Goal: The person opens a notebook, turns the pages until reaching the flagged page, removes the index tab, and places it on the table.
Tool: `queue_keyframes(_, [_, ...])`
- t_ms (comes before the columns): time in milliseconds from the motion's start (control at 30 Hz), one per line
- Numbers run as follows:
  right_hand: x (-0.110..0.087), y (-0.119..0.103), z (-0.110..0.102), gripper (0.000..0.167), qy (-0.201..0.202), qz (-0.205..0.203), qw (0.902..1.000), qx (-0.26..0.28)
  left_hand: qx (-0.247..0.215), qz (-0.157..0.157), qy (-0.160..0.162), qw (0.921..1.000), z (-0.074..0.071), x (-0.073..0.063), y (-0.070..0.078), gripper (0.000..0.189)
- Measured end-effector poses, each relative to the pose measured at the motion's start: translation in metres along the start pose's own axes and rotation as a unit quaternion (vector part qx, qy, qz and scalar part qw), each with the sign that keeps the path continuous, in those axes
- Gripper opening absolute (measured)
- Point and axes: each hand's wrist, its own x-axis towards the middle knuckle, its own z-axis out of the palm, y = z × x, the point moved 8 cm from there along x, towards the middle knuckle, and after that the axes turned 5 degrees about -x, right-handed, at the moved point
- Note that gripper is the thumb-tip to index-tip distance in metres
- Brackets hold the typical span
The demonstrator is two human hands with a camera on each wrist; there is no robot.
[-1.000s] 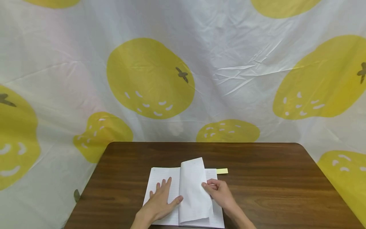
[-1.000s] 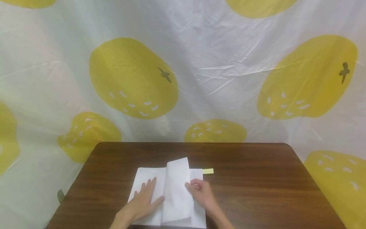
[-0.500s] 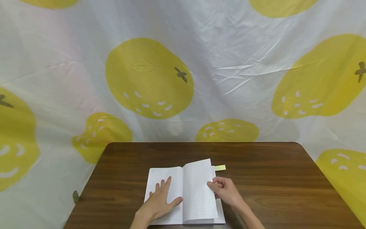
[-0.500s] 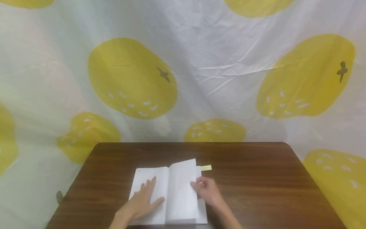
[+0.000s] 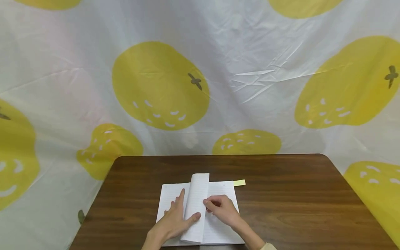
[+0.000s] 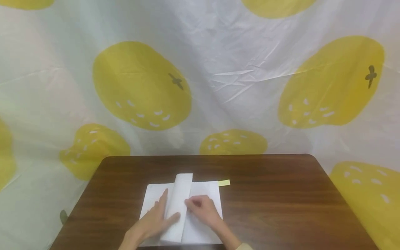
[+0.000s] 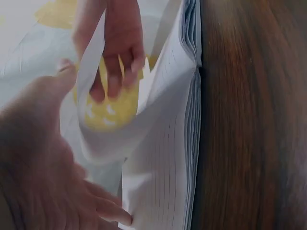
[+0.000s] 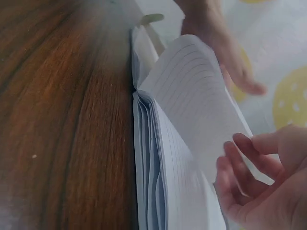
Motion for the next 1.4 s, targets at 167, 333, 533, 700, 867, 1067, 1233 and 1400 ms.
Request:
queue_keyframes(167, [0.004,-0.012,0.009,0.033,-0.013,-0.035,0.9959,-0.082,-0.018,0.037,0.009,0.9991,0.001,0.001,0.005,0.126])
queue_keyframes(333, [0.007,-0.02,0.005,0.026,-0.023,-0.06,0.9842,-0.165,-0.001,0.061,0.022,0.9979,-0.002,0.0,0.003,0.127])
queue_keyframes(533, [0.016,-0.022,0.004,0.061,-0.055,-0.094,0.9433,-0.313,0.015,0.051,0.038,0.9979,-0.009,-0.005,-0.002,0.136])
queue_keyframes(700, [0.036,-0.015,0.009,0.091,-0.093,-0.064,0.9118,-0.395,0.067,0.03,0.067,0.995,-0.015,-0.006,-0.007,0.145])
queue_keyframes(867, [0.053,-0.002,0.006,0.124,-0.128,0.02,0.878,-0.461,0.116,0.017,0.092,0.9888,-0.018,-0.004,-0.011,0.138])
queue_keyframes(1067, [0.054,0.003,0.004,0.131,-0.134,0.05,0.8692,-0.473,0.094,-0.005,0.069,0.9932,-0.019,-0.004,-0.019,0.137])
queue_keyframes(1233, [0.049,-0.002,0.0,0.127,-0.126,0.04,0.8699,-0.475,0.073,0.001,0.056,0.9958,-0.017,-0.005,-0.015,0.139])
queue_keyframes(1400, [0.042,-0.003,-0.004,0.124,-0.117,0.029,0.8749,-0.469,0.074,0.006,0.053,0.9959,-0.012,-0.007,-0.012,0.134])
